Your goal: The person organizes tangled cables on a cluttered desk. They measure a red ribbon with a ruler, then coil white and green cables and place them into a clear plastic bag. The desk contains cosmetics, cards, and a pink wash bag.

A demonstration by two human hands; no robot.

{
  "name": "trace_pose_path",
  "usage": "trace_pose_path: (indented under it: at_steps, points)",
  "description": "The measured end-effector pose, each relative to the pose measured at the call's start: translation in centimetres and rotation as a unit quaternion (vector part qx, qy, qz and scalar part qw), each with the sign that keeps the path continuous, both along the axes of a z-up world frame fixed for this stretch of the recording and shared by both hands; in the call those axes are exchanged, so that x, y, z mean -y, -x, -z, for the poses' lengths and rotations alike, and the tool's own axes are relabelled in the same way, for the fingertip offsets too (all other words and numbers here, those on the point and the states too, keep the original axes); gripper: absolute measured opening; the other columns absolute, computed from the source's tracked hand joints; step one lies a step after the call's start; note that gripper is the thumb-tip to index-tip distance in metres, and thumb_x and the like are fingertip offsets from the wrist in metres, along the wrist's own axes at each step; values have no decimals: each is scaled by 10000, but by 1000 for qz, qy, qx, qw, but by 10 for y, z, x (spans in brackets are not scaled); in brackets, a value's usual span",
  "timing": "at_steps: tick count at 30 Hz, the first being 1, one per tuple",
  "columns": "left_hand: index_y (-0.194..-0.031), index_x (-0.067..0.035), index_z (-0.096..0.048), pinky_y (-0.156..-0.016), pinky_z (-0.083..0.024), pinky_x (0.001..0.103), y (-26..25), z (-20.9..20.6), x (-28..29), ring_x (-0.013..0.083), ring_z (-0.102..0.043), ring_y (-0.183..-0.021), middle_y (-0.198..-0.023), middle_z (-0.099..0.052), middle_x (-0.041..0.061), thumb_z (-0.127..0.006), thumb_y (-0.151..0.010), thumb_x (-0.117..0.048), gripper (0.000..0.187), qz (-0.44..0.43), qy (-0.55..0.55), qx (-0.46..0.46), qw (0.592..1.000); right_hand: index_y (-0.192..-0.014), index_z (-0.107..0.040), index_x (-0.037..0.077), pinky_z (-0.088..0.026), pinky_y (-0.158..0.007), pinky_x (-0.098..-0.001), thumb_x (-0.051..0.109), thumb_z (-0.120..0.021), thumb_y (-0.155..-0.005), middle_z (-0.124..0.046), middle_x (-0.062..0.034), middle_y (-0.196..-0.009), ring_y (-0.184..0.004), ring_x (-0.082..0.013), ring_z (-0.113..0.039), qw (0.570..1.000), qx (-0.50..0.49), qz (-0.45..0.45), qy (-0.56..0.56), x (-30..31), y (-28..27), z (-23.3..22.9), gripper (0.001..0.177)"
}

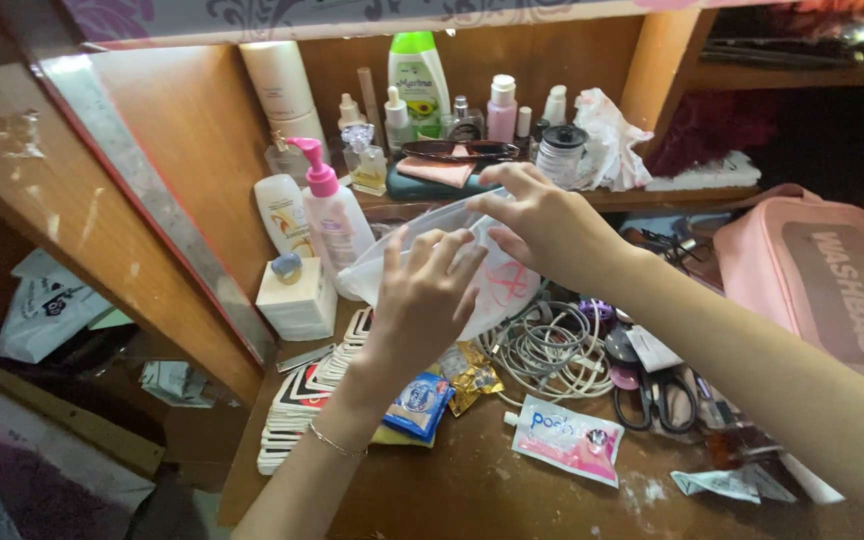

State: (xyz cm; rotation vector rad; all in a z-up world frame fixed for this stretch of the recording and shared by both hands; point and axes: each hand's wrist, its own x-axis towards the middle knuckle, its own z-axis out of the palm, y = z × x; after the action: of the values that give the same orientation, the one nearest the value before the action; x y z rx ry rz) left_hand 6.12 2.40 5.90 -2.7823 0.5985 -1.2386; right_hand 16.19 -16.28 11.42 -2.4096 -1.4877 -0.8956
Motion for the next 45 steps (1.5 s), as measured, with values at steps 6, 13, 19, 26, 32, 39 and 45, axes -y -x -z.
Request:
trace_pose_path:
  at_steps: [6, 13, 19, 26, 32, 39, 45]
  points:
    - [-1244, -147, -660, -1196, -225, 672, 11, 34, 29, 300, -475, -1380, -1392, -568, 104, -774, -826, -154, 433, 32, 25, 20, 999, -1229, -643, 124, -556, -986, -466, 115, -789, -791, -492, -116, -1403, -1335, -403, -501, 999, 14, -22, 34, 39, 36, -2, 463]
    - [-996, -167, -659, -819, -441, 366, 19, 80, 51, 212, -598, -895, -1046, -618, 7, -701, -823, -178, 178, 175, 10, -41, 984, -1090, -656, 148, -636, -701, -481, 79, -690, -807, -664, -68, -1071, -1024, -343, -675, 971, -158, 63, 170, 114, 35, 73, 293]
    - [-1028, -229, -672, -784, -437, 379, 0, 118, 69, 197, -606, -900, -1023, -622, -28, -798, -722, -346, 351, 120, -33, -52, 991, -986, -627, 237, -614, -595, -310, 137, -690, -824, -667, 73, -879, -857, -153, -709, 951, -96, 203, 214, 123, 47, 159, 200]
    - [-946, -211, -651, -800, -446, 386, -12, 125, 65, 200, -622, -825, -881, -627, -36, -776, -758, -271, 233, 100, -40, -52, 993, -1008, -584, 328, -598, -548, -287, 257, -646, -858, -596, 128, -831, -804, -112, -663, 945, -62, 289, 138, 111, 57, 160, 177]
    - [-928, -230, -619, -707, -475, 334, -15, 113, 55, 185, -670, -764, -856, -601, -58, -660, -877, -249, 68, 63, 9, -76, 995, -974, -629, 303, -592, -538, -323, 284, -634, -885, -608, 87, -815, -769, -153, -686, 946, -92, 291, 112, 112, 55, 149, 91]
    - [-915, -279, -605, -698, -483, 328, -21, 125, 55, 179, -678, -757, -830, -592, -72, -581, -967, -319, 70, 41, 22, -85, 995, -975, -614, 211, -607, -775, -460, 238, -634, -823, -676, -47, -909, -950, -308, -730, 925, -252, 280, -51, 127, 62, 96, 156]
    - [-913, -287, -601, -696, -479, 342, -33, 142, 51, 174, -678, -758, -828, -596, -79, -616, -925, -355, 71, 20, 12, -73, 997, -825, -651, 186, -511, -601, -285, 167, -691, -759, -648, 1, -701, -680, -162, -637, 874, -327, 185, -308, 143, 75, 57, 80]
